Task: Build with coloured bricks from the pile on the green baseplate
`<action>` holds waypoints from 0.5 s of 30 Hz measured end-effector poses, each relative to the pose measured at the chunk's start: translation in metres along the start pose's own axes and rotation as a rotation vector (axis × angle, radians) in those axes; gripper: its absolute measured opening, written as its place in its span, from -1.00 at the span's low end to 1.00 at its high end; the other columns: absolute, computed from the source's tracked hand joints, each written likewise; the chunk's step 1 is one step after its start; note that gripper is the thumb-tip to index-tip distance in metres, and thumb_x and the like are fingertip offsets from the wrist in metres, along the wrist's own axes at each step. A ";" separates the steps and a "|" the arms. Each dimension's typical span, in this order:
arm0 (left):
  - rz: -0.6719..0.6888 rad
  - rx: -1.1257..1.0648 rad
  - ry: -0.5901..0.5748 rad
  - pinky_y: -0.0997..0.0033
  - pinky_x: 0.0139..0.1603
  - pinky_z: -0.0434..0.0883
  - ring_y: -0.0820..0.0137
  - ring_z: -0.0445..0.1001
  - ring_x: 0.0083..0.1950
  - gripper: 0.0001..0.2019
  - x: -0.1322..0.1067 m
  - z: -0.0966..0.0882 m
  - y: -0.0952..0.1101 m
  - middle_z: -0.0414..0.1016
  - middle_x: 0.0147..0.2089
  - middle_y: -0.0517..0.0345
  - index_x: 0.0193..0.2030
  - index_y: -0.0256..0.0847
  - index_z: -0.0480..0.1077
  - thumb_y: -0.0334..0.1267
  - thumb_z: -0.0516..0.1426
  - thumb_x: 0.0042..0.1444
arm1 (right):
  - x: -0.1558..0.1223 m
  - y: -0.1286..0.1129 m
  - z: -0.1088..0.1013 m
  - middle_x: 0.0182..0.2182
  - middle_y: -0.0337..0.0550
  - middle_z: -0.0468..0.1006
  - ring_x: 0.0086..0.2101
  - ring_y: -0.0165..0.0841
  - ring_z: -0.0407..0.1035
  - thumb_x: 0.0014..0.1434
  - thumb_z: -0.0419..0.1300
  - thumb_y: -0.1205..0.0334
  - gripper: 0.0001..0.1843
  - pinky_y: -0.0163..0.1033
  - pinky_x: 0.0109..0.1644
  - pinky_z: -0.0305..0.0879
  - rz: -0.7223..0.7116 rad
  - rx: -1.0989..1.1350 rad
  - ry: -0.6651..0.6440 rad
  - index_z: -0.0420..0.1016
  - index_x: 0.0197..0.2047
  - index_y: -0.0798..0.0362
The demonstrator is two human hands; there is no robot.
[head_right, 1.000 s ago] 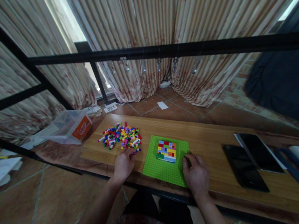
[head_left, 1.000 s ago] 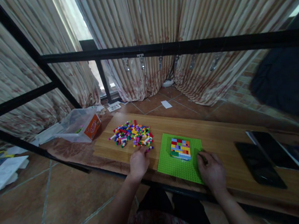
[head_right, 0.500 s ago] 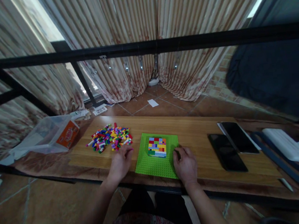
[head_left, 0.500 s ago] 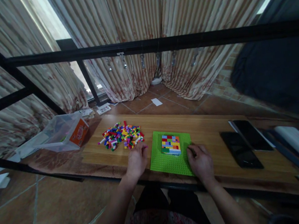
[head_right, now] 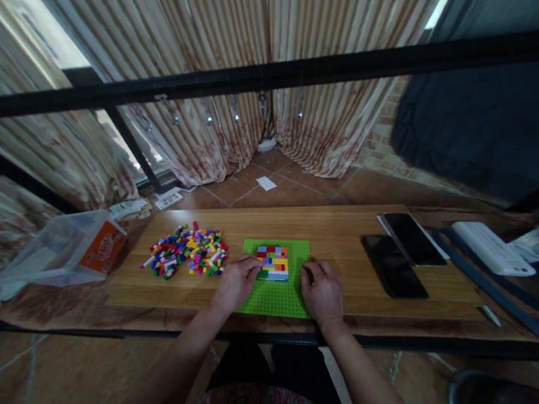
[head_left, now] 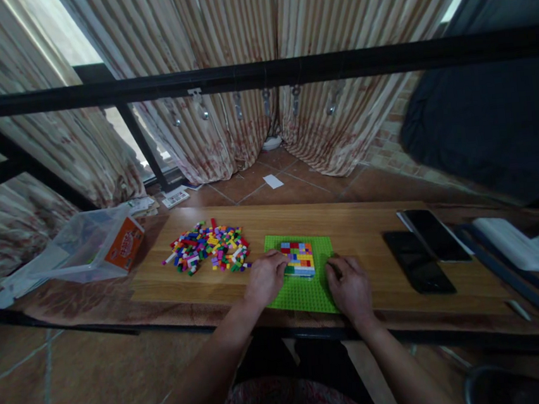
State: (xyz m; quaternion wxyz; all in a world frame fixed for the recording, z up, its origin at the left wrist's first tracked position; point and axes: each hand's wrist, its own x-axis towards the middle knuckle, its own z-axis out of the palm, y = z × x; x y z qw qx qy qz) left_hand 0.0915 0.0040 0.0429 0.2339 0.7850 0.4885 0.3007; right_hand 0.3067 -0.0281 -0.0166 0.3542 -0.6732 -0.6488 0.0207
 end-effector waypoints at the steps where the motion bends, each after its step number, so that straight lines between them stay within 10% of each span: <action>1: 0.005 -0.001 -0.004 0.43 -0.11 0.38 0.39 0.49 -0.17 -0.79 0.000 0.000 0.000 0.54 -0.22 0.14 -0.29 -0.12 0.51 -0.40 0.04 0.18 | 0.000 0.000 0.000 -0.24 -0.02 0.47 -0.21 -0.24 0.35 0.21 0.04 0.13 -0.72 -0.12 -0.08 0.27 0.002 -0.003 -0.002 0.51 -0.18 0.07; 15: -0.102 -0.048 0.053 0.47 -0.15 0.38 0.42 0.49 -0.22 -0.83 0.001 0.003 -0.002 0.54 -0.29 0.17 -0.35 -0.15 0.51 -0.39 0.09 0.14 | 0.000 0.000 0.000 -0.23 0.00 0.48 -0.23 -0.24 0.35 0.21 0.03 0.12 -0.71 -0.13 -0.10 0.27 -0.001 0.003 -0.001 0.51 -0.17 0.08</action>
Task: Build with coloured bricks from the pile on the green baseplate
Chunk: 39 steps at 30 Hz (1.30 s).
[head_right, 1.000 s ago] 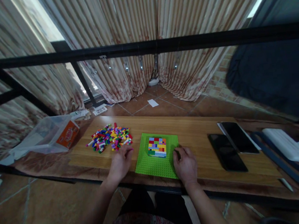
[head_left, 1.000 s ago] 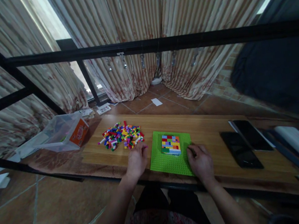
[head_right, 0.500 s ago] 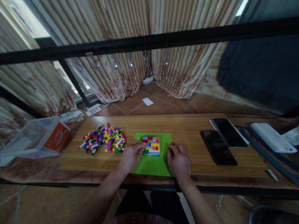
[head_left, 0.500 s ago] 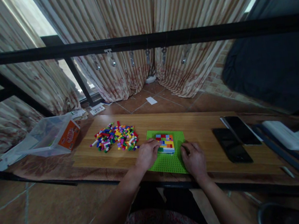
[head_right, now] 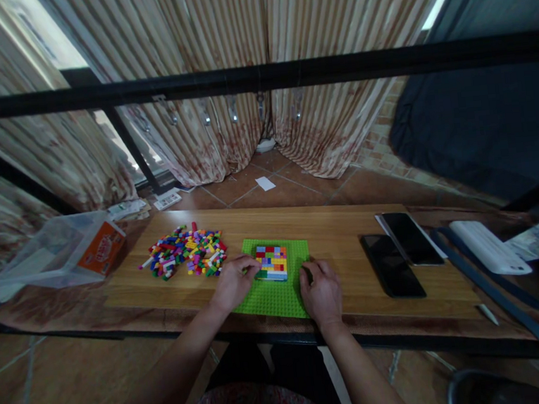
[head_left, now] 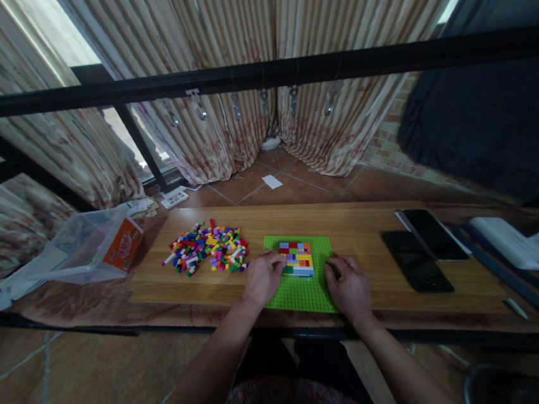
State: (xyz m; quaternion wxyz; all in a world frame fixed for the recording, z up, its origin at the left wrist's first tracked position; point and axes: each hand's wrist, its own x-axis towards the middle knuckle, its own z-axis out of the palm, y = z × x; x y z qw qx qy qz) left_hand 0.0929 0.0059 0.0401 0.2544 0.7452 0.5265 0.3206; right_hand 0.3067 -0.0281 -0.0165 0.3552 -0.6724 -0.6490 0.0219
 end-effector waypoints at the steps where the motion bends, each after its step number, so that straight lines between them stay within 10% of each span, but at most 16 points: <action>1: 0.009 0.023 -0.009 0.48 -0.16 0.37 0.43 0.48 -0.23 -0.82 0.001 -0.001 0.001 0.54 -0.29 0.16 -0.36 -0.16 0.51 -0.41 0.09 0.14 | 0.000 0.000 0.000 -0.23 0.00 0.48 -0.23 -0.24 0.35 0.21 0.03 0.13 -0.71 -0.13 -0.10 0.27 -0.002 0.000 0.001 0.51 -0.17 0.08; 26: 0.321 0.686 -0.447 0.26 -0.15 0.45 0.21 0.51 -0.17 -0.73 0.026 -0.014 0.035 0.52 -0.21 -0.13 -0.23 -0.35 0.47 -0.55 -0.03 0.07 | 0.000 0.001 0.001 -0.25 0.00 0.48 -0.26 -0.24 0.37 0.21 0.03 0.10 -0.70 -0.13 -0.12 0.30 -0.011 -0.001 0.007 0.50 -0.18 0.08; 39: -0.006 0.391 -0.214 0.36 -0.17 0.39 0.30 0.53 -0.19 -0.77 0.015 -0.013 0.029 0.58 -0.26 0.13 -0.28 -0.13 0.50 -0.39 0.02 0.11 | -0.002 0.010 0.007 -0.23 0.00 0.49 -0.24 -0.23 0.38 0.23 0.02 0.06 -0.68 -0.11 -0.09 0.31 -0.037 0.002 0.011 0.50 -0.19 0.07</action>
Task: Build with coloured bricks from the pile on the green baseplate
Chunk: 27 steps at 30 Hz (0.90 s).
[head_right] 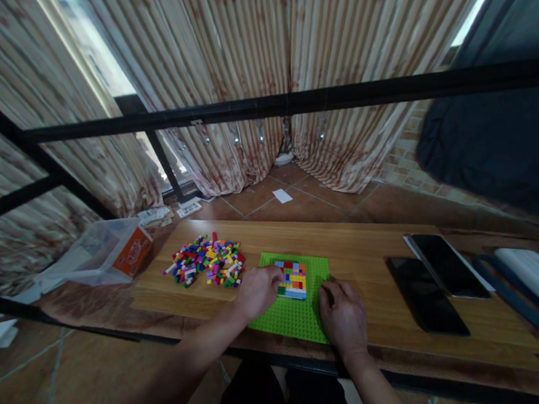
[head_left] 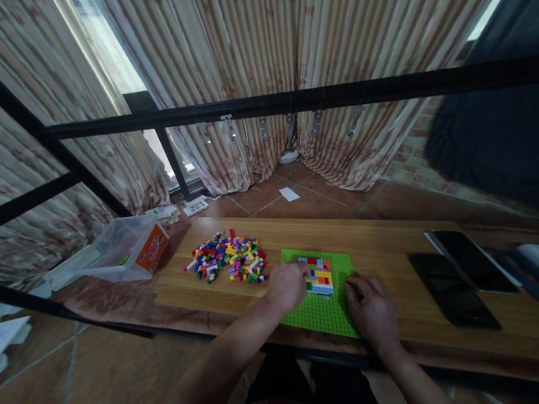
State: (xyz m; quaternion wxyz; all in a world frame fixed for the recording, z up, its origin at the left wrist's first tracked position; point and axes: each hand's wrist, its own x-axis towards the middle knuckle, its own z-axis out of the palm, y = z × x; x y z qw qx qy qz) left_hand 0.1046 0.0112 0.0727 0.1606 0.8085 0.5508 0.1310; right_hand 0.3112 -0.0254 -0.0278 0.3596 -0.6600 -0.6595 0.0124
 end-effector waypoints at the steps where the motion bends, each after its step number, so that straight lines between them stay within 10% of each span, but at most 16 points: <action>1: -0.041 -0.052 0.036 0.38 -0.18 0.39 0.32 0.53 -0.21 -0.78 -0.002 0.004 -0.001 0.58 -0.27 0.16 -0.29 -0.12 0.50 -0.38 0.02 0.11 | 0.000 0.001 0.001 -0.23 0.00 0.49 -0.24 -0.23 0.38 0.22 0.03 0.05 -0.68 -0.11 -0.09 0.31 -0.002 0.001 0.002 0.50 -0.19 0.07; 16: -0.231 -0.838 0.317 0.48 -0.28 0.39 0.47 0.44 -0.38 -0.92 -0.006 0.047 -0.019 0.50 -0.45 0.26 -0.49 -0.23 0.44 -0.43 0.15 -0.03 | 0.000 -0.001 -0.001 -0.24 0.01 0.48 -0.27 -0.22 0.37 0.24 0.01 0.03 -0.66 -0.10 -0.14 0.31 -0.039 -0.007 0.023 0.49 -0.18 0.06; 27: -0.243 -0.940 0.359 0.46 -0.25 0.39 0.48 0.44 -0.38 -0.93 -0.009 0.048 -0.020 0.50 -0.45 0.25 -0.48 -0.24 0.44 -0.41 0.15 -0.02 | 0.001 -0.004 -0.003 -0.25 -0.02 0.48 -0.25 -0.25 0.37 0.22 0.03 0.11 -0.71 -0.12 -0.11 0.32 -0.005 0.004 0.005 0.49 -0.18 0.06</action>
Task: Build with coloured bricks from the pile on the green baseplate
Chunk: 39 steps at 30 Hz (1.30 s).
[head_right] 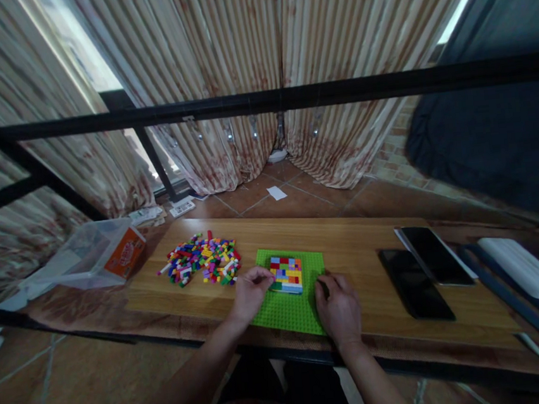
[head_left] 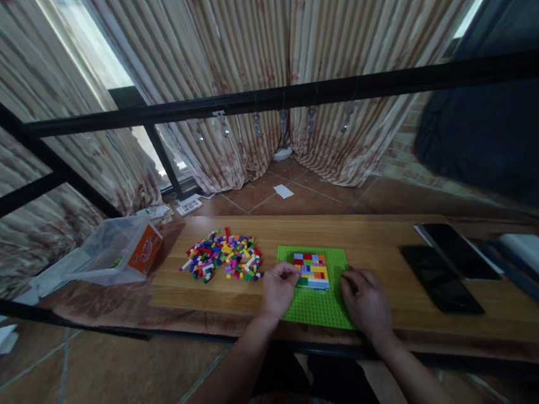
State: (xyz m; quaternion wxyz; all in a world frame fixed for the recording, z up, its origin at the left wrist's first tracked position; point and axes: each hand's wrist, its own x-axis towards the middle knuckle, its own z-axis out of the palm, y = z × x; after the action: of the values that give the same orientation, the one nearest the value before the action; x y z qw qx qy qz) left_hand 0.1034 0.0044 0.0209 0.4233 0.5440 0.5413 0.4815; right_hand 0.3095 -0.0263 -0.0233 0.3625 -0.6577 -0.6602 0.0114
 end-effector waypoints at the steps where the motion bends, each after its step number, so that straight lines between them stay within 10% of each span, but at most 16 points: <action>1: 0.008 0.003 0.000 0.47 -0.26 0.39 0.48 0.43 -0.38 -0.93 0.000 0.000 -0.001 0.49 -0.45 0.25 -0.48 -0.24 0.43 -0.41 0.14 -0.02 | 0.000 0.000 0.000 -0.25 -0.02 0.48 -0.24 -0.25 0.38 0.22 0.03 0.11 -0.71 -0.12 -0.11 0.31 0.000 0.001 0.002 0.49 -0.18 0.06; 23: 0.220 0.426 -0.161 0.47 -0.16 0.38 0.46 0.47 -0.25 -0.90 -0.002 -0.010 0.013 0.53 -0.31 0.21 -0.33 -0.18 0.43 -0.37 0.09 0.11 | 0.002 -0.008 -0.005 -0.26 -0.02 0.49 -0.23 -0.24 0.36 0.20 0.03 0.14 -0.73 -0.12 -0.09 0.28 0.032 -0.010 0.004 0.50 -0.18 0.06; 39: 0.454 1.256 -0.519 0.30 -0.11 0.39 0.24 0.51 -0.20 -0.72 0.015 -0.003 0.066 0.56 -0.29 -0.07 -0.21 -0.26 0.46 -0.57 0.01 0.02 | 0.004 -0.011 -0.007 -0.27 -0.03 0.49 -0.22 -0.25 0.36 0.21 0.03 0.16 -0.73 -0.13 -0.08 0.28 0.043 -0.005 -0.003 0.51 -0.20 0.07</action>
State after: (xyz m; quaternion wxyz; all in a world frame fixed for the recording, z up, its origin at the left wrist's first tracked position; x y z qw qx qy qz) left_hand 0.1113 0.0151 0.0873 0.0349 0.8811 0.4716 0.0101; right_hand 0.3037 -0.0276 -0.0108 0.3598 -0.6727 -0.6463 0.0185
